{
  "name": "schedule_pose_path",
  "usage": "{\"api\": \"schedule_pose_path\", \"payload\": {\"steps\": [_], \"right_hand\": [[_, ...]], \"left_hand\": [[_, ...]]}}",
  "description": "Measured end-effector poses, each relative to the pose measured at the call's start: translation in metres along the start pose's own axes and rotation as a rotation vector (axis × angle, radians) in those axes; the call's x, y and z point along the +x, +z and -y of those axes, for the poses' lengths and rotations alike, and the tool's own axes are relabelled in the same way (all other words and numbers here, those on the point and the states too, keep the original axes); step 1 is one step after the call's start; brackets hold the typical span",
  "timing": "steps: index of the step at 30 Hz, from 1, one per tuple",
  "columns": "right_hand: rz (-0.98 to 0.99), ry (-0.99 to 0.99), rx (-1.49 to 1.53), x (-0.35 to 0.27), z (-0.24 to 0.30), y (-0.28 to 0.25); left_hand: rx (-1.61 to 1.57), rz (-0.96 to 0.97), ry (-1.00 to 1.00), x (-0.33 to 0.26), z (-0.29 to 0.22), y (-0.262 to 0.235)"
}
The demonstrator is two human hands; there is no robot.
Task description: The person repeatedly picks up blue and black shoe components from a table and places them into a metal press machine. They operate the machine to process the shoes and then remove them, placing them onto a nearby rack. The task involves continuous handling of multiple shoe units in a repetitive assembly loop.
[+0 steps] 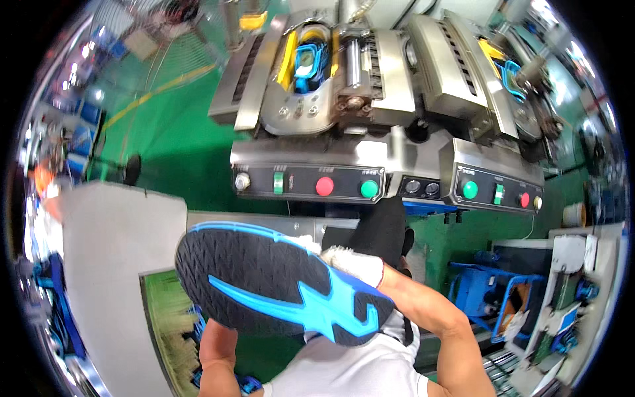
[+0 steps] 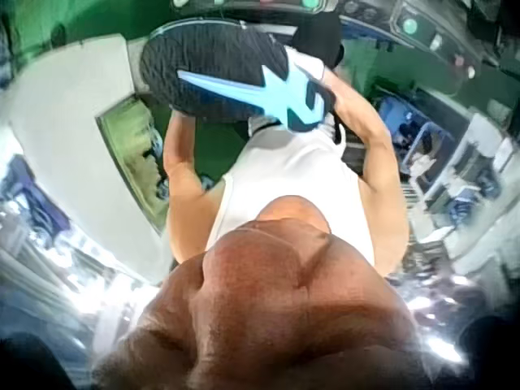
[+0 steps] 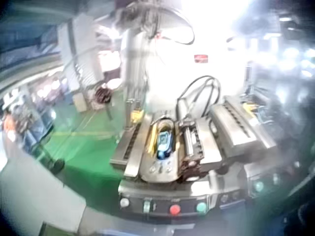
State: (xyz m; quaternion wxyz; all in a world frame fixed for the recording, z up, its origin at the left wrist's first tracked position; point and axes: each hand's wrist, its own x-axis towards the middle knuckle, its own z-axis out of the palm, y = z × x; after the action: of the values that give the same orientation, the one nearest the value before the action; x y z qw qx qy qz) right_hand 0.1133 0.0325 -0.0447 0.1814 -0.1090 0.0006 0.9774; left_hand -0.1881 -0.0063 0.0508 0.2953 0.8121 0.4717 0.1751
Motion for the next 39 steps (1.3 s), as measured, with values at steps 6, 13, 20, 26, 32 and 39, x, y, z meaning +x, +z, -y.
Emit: {"api": "schedule_pose_path", "payload": {"steps": [6, 13, 20, 26, 32, 39], "right_hand": [[-0.232, -0.398, -0.262, -0.062, 0.031, 0.047], [-0.046, -0.905, -0.481, -0.143, 0.049, 0.022], [-0.187, -1.127, -0.184, -0.197, 0.003, -0.004], [-0.211, -1.161, -0.163, -0.198, -0.011, 0.000], [-0.264, -1.076, -0.009, -0.175, -0.002, 0.014], [-0.577, -0.926, -0.344, -0.138, 0.049, 0.043]], "left_hand": [[0.017, -0.123, 0.148, 0.176, -0.018, -0.074], [0.410, -0.604, -0.129, 0.385, 0.058, -0.133], [0.615, -0.452, -0.588, 0.476, 0.093, -0.119], [0.537, -0.385, -0.455, 0.474, 0.095, -0.198], [0.326, -0.755, -0.193, 0.310, 0.031, -0.225], [0.193, -0.899, -0.385, 0.061, 0.005, -0.132]]}}
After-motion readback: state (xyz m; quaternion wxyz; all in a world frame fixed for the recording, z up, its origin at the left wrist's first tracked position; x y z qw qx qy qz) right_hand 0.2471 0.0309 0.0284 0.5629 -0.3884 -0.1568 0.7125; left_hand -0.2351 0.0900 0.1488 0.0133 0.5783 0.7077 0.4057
